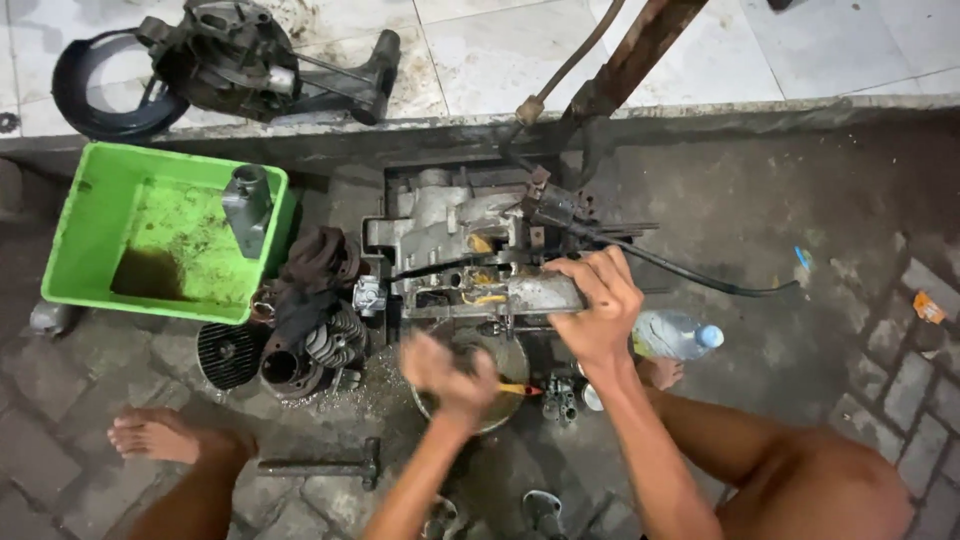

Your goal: The person scrubs a disassembled engine block with a brush and liquid, then picks up a circular metal part and scrubs it thoroughly. The person continues to scrub the circular part and then a finned cylinder head, using a brush and liquid from a nearby container.

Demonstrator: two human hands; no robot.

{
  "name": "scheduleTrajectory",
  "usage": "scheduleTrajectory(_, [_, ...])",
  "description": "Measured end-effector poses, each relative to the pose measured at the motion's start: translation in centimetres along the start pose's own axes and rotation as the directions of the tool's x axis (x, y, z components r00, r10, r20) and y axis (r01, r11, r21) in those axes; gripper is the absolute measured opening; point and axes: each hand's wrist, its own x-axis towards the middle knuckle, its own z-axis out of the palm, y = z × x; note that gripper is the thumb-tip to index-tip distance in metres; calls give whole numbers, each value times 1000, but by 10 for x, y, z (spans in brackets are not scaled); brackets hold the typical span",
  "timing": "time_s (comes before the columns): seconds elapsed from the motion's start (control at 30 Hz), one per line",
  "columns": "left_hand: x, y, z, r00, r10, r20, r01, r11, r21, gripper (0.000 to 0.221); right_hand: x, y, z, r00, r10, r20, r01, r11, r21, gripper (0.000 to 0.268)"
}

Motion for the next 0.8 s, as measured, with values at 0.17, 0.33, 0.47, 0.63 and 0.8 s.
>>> scheduleTrajectory(0.17, [143,-4,-8,907,-148,394,240,950,-197,65,-1,1,2,1000,15,-23,-16,1000,-11,35])
scheduleTrajectory(0.33, [146,-11,-6,844,-191,501,403,843,-357,39,2,2,1,999,51,2,-51,998,36,44])
scheduleTrajectory(0.47, [149,-11,-2,873,-150,464,346,861,-373,42,2,9,-1,997,70,26,-69,997,-19,52])
scheduleTrajectory(0.63, [142,-14,3,878,-208,431,377,855,-356,38,3,10,-2,994,94,51,-93,995,-26,55])
scheduleTrajectory(0.8, [131,-38,19,958,-4,288,107,934,-341,85,-2,10,-2,995,86,58,-86,996,1,51])
